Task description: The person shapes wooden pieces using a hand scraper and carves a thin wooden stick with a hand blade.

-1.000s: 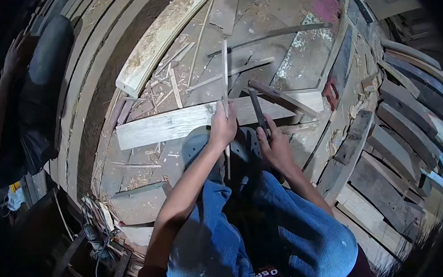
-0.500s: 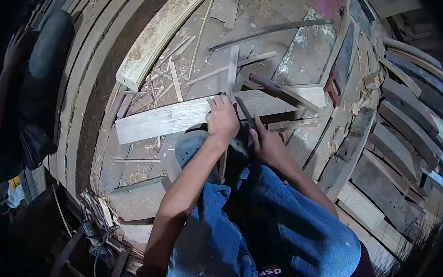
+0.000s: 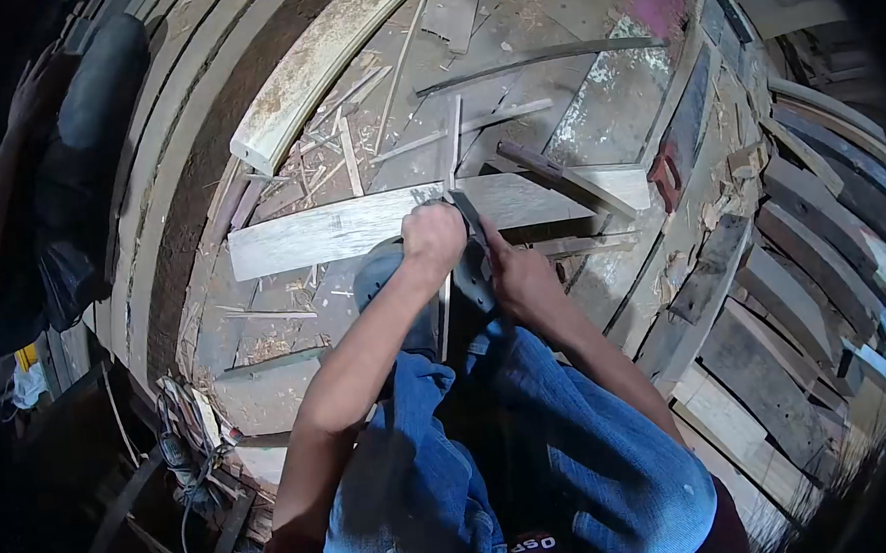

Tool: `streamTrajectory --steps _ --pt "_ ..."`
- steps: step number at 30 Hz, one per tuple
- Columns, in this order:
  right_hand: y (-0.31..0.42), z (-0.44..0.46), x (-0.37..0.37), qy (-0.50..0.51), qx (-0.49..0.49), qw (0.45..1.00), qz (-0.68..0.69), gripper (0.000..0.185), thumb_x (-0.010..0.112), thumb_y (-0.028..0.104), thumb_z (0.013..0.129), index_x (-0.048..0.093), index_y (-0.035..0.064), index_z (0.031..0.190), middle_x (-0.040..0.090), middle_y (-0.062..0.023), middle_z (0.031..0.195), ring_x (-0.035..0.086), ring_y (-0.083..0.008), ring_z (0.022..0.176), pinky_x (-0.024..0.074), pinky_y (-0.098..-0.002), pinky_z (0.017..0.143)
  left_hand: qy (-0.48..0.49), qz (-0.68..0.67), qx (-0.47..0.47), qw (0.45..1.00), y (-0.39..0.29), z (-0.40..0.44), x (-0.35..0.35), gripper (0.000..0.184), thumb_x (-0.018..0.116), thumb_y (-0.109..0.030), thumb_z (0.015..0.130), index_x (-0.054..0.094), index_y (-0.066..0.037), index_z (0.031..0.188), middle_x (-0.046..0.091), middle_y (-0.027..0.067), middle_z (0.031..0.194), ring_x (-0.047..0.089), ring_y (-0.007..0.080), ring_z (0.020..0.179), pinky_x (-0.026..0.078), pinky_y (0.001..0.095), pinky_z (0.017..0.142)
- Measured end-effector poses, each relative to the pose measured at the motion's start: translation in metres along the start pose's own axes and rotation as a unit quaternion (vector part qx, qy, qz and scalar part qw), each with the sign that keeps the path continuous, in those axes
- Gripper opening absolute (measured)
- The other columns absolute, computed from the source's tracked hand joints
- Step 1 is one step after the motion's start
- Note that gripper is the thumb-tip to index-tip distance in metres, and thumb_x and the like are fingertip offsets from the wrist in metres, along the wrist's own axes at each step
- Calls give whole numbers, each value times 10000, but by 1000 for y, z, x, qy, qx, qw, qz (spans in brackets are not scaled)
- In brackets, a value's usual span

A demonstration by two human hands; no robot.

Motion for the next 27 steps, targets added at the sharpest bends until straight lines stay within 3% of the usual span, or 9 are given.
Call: streamTrajectory --steps 6,9,13,18,19,23,27 --pt "14 5 -6 18 13 996 -88 609 472 138 888 317 127 1477 641 -284 774 650 -457 745 517 -552 691 55 -46 -35 997 5 1 -5 193 548 -142 841 729 -76 859 726 120 855 717 275 807 568 382 710" --pt "23 8 -12 15 4 996 -84 564 447 139 917 337 87 1468 603 -310 686 624 -478 669 494 -563 666 47 -78 -40 995 10 -2 -3 199 543 -147 852 702 -33 892 719 151 847 713 296 804 562 395 715" --pt "27 20 -6 23 -49 990 -128 647 475 78 823 333 -2 1449 621 -296 701 628 -469 652 506 -551 645 17 -132 -81 988 15 -2 4 225 523 -154 877 658 17 938 708 183 822 707 319 786 558 419 709" --pt "39 25 -16 40 -52 990 -128 627 465 68 819 341 -69 1418 611 -308 699 626 -478 661 510 -553 664 -17 -163 -102 981 19 2 6 234 504 -141 889 662 23 945 704 177 814 703 315 778 558 408 712" --pt "40 24 -16 44 -52 990 -125 620 464 66 819 344 -85 1409 609 -311 702 626 -479 667 511 -552 669 36 -155 -92 983 20 3 9 269 525 -120 875 627 65 1040 703 191 863 699 322 840 551 421 743" --pt "41 22 -7 37 -56 988 -140 589 456 64 830 354 -133 1376 609 -317 728 630 -480 689 517 -544 673 29 -169 -83 982 20 0 9 155 578 -95 842 714 -29 805 707 179 831 708 300 822 556 399 723" --pt "52 21 -12 22 -53 988 -145 575 456 70 838 358 -158 1356 621 -318 759 640 -466 688 527 -532 655 32 -159 -104 981 17 7 26 184 580 -148 854 722 -32 843 708 175 817 712 296 793 560 386 706"
Point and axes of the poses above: each hand's wrist, its own z-axis towards the middle knuckle, its own x-axis out of the palm, y = z × x, the point moved 5 cm from there along z, towards the middle knuckle
